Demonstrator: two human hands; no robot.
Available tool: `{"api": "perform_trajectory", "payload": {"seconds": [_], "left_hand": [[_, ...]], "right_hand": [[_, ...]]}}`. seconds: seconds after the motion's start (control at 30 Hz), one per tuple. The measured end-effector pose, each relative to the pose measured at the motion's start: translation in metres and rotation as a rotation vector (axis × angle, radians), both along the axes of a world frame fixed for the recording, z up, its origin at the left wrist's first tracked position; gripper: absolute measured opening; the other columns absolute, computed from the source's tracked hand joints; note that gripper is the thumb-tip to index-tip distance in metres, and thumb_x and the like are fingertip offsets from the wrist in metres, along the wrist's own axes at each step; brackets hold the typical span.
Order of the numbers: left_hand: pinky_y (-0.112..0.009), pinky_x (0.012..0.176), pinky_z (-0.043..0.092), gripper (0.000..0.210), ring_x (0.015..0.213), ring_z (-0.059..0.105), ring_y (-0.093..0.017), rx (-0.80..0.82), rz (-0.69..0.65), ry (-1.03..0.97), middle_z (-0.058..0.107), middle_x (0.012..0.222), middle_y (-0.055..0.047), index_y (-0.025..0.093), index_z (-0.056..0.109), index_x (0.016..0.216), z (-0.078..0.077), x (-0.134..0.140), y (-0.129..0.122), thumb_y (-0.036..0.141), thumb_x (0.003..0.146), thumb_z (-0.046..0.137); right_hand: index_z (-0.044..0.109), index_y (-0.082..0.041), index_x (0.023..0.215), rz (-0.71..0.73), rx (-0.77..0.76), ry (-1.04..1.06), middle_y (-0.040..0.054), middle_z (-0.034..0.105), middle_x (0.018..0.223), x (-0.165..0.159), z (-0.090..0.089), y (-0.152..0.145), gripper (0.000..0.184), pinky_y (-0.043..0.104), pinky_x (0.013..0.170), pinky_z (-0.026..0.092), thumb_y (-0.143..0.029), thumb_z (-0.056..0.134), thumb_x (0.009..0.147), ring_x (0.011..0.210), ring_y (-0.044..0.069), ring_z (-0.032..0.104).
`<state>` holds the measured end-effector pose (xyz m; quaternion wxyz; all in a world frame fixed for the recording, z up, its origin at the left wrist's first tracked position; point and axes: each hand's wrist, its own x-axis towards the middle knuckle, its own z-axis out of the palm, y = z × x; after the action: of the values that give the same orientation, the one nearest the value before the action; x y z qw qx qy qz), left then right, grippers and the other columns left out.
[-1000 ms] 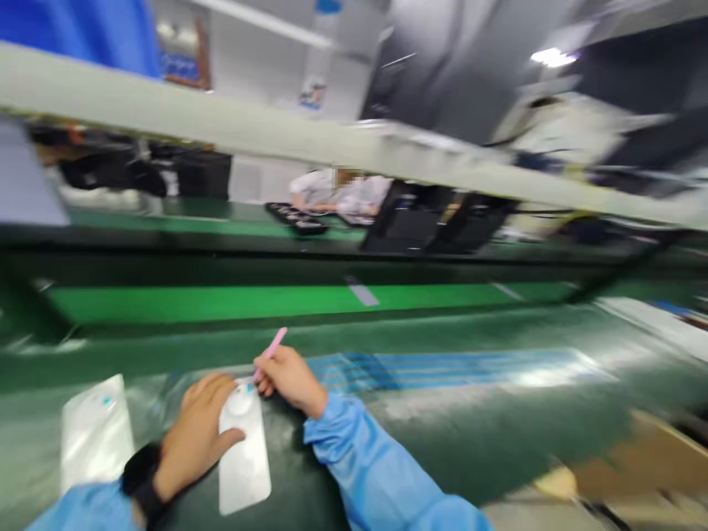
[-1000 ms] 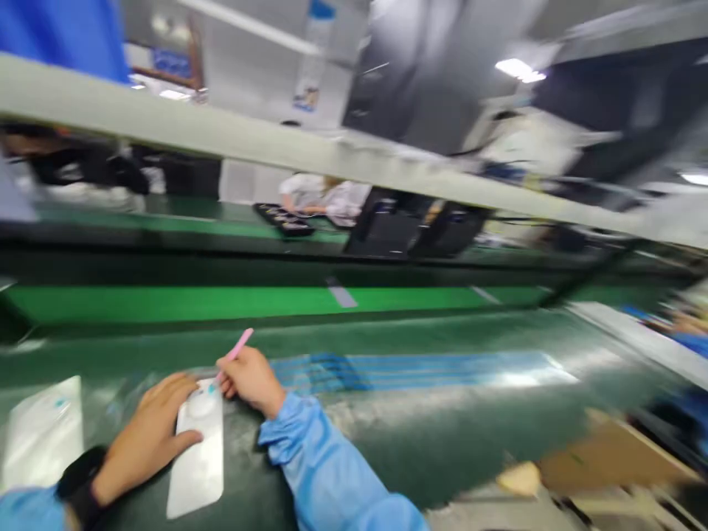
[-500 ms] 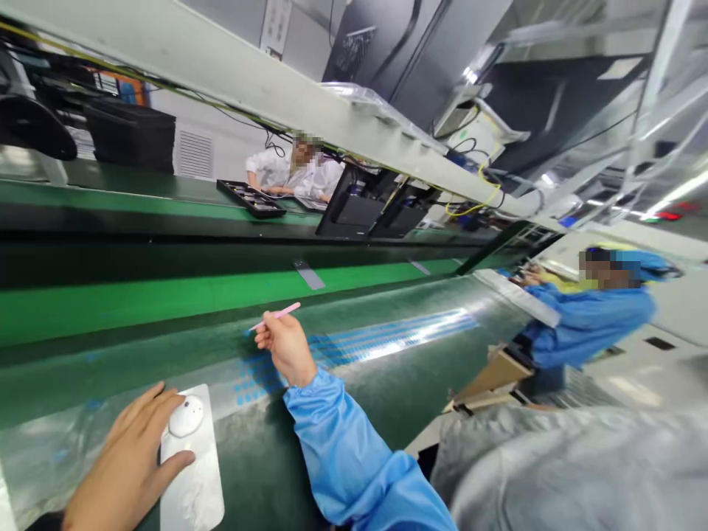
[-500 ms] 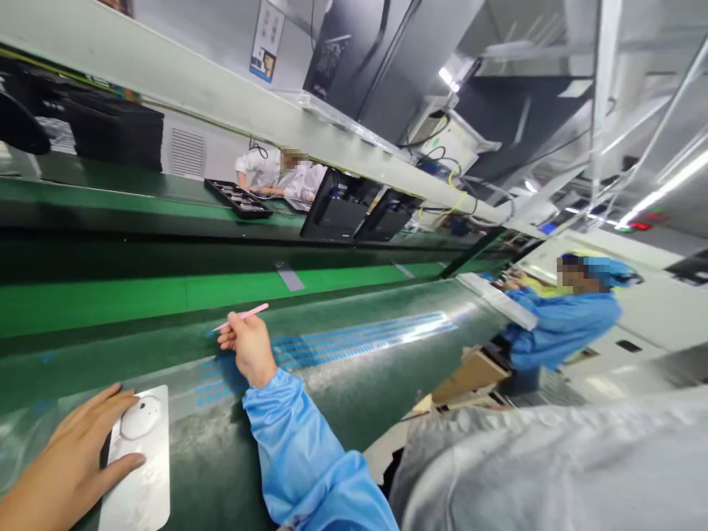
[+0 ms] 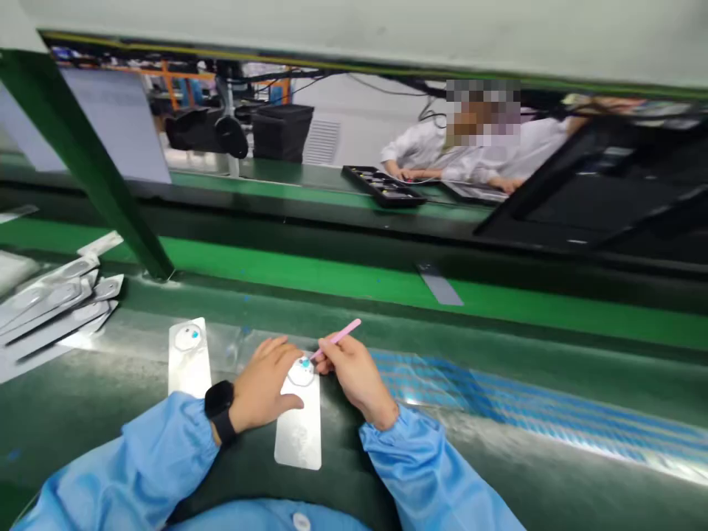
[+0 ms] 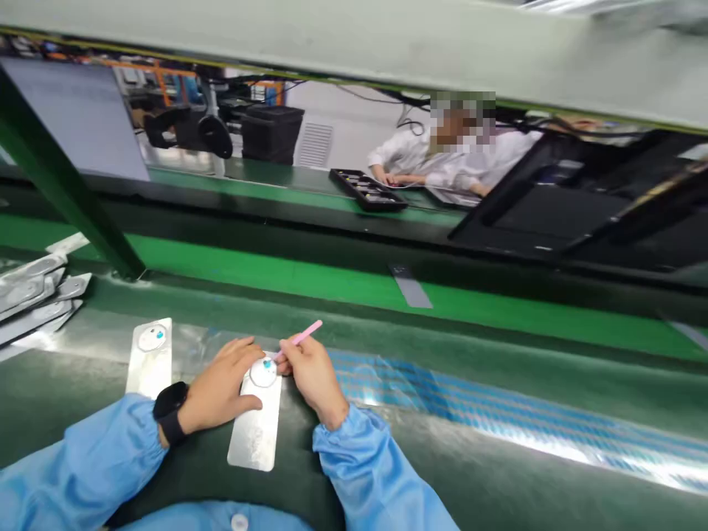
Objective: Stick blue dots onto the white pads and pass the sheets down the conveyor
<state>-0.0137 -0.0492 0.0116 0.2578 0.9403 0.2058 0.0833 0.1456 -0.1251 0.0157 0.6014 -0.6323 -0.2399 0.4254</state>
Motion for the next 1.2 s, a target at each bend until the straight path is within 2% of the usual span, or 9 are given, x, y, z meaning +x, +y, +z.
{"api": "perform_trajectory", "payload": {"seconds": [0.1,0.27,0.47,0.93,1.2], "left_hand": [[-0.058,0.11,0.029,0.066,0.133,0.038,-0.034,-0.042,0.01,0.0,0.056,0.13,-0.009,0.024,0.05,0.121,-0.003,-0.001,0.002,0.029,0.063,0.082],[-0.057,0.111,0.027,0.064,0.134,0.037,-0.033,-0.058,-0.023,-0.014,0.056,0.128,-0.01,0.023,0.048,0.122,-0.003,-0.003,0.001,0.03,0.067,0.079],[-0.057,0.112,0.025,0.067,0.135,0.036,-0.033,-0.052,-0.027,0.022,0.055,0.13,-0.012,0.019,0.048,0.123,0.0,-0.002,0.001,0.028,0.065,0.08],[-0.056,0.112,0.026,0.068,0.134,0.036,-0.033,-0.015,-0.037,0.03,0.055,0.13,-0.012,0.018,0.048,0.122,0.0,-0.003,0.001,0.029,0.065,0.082],[-0.057,0.112,0.026,0.07,0.134,0.036,-0.034,-0.001,-0.035,0.033,0.054,0.131,-0.012,0.019,0.047,0.124,-0.003,-0.004,0.002,0.031,0.065,0.082]], "right_hand": [[0.056,-0.017,0.067,0.055,-0.07,-0.047,0.0009,0.062,0.053,0.006,-0.005,0.003,0.039,0.021,0.039,0.042,-0.052,0.073,0.062,0.042,0.012,0.055],[0.056,-0.017,0.068,0.12,-0.133,-0.127,0.0013,0.062,0.053,0.007,-0.003,-0.002,0.035,0.02,0.036,0.039,-0.05,0.069,0.067,0.039,0.01,0.052],[0.058,-0.017,0.065,0.149,-0.14,-0.14,0.0008,0.061,0.05,0.008,-0.006,-0.007,0.031,0.02,0.037,0.04,-0.046,0.066,0.071,0.038,0.009,0.051],[0.058,-0.016,0.065,0.173,-0.211,-0.203,-0.0005,0.06,0.049,0.007,0.0,-0.004,0.021,0.019,0.037,0.04,-0.033,0.06,0.078,0.036,0.009,0.051],[0.058,-0.017,0.066,0.17,-0.201,-0.199,0.001,0.062,0.051,0.008,-0.003,-0.004,0.021,0.019,0.036,0.041,-0.034,0.06,0.078,0.037,0.009,0.052]]}}
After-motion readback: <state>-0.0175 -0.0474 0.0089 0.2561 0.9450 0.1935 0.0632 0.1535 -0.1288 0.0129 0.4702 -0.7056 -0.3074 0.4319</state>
